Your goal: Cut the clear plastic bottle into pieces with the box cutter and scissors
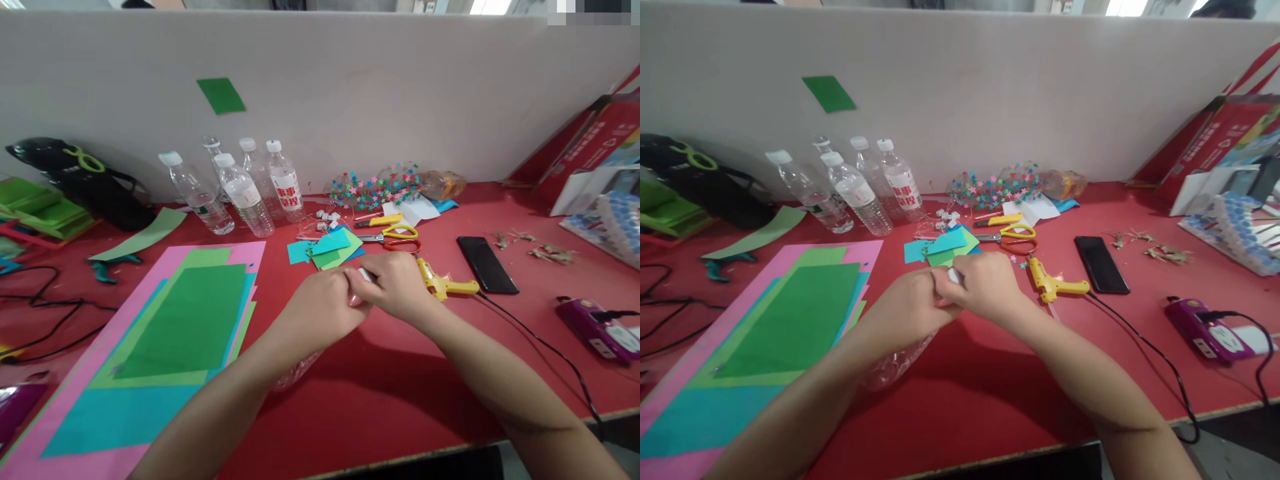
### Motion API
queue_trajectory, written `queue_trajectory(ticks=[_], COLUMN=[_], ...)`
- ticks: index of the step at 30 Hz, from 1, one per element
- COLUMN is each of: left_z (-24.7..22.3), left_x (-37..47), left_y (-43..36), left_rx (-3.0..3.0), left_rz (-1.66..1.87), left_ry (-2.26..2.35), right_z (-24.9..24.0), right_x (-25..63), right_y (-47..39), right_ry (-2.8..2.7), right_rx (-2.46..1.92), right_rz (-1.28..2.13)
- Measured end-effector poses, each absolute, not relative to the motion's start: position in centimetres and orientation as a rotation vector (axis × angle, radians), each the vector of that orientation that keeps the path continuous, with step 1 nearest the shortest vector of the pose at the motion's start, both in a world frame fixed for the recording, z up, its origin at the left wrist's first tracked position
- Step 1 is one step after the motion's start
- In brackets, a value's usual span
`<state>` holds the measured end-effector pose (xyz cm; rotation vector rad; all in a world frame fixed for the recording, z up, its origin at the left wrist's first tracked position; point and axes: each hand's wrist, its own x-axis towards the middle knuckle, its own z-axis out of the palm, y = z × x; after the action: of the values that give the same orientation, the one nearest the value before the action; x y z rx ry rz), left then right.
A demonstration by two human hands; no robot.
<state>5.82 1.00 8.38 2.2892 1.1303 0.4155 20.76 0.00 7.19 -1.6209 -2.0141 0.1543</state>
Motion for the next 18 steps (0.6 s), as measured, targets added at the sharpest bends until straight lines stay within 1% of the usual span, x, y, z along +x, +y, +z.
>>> queue_trajectory(ticks=[6, 10, 14, 18], left_z=[8.2, 8.4, 8.1, 7.1], left_x=[4.4, 3.4, 2.6, 2.5], left_y=[1.8, 3.4, 4.8, 5.4], left_rx=[2.051, 1.919, 1.817, 1.640], left_rz=[0.377, 0.133, -0.129, -0.264], left_ry=[0.819, 0.534, 0.398, 0.173], right_z=[6.6, 6.9, 7.8, 9.1], right_x=[21.3, 21.5, 21.4, 22.1], right_y=[-0.4, -0.8, -1.7, -2.4], right_ry=[-2.045, -2.175, -2.315, -2.416], right_rx=[-1.202, -0.972, -0.791, -0.638], right_rz=[0.018, -0.055, 0.052, 0.299])
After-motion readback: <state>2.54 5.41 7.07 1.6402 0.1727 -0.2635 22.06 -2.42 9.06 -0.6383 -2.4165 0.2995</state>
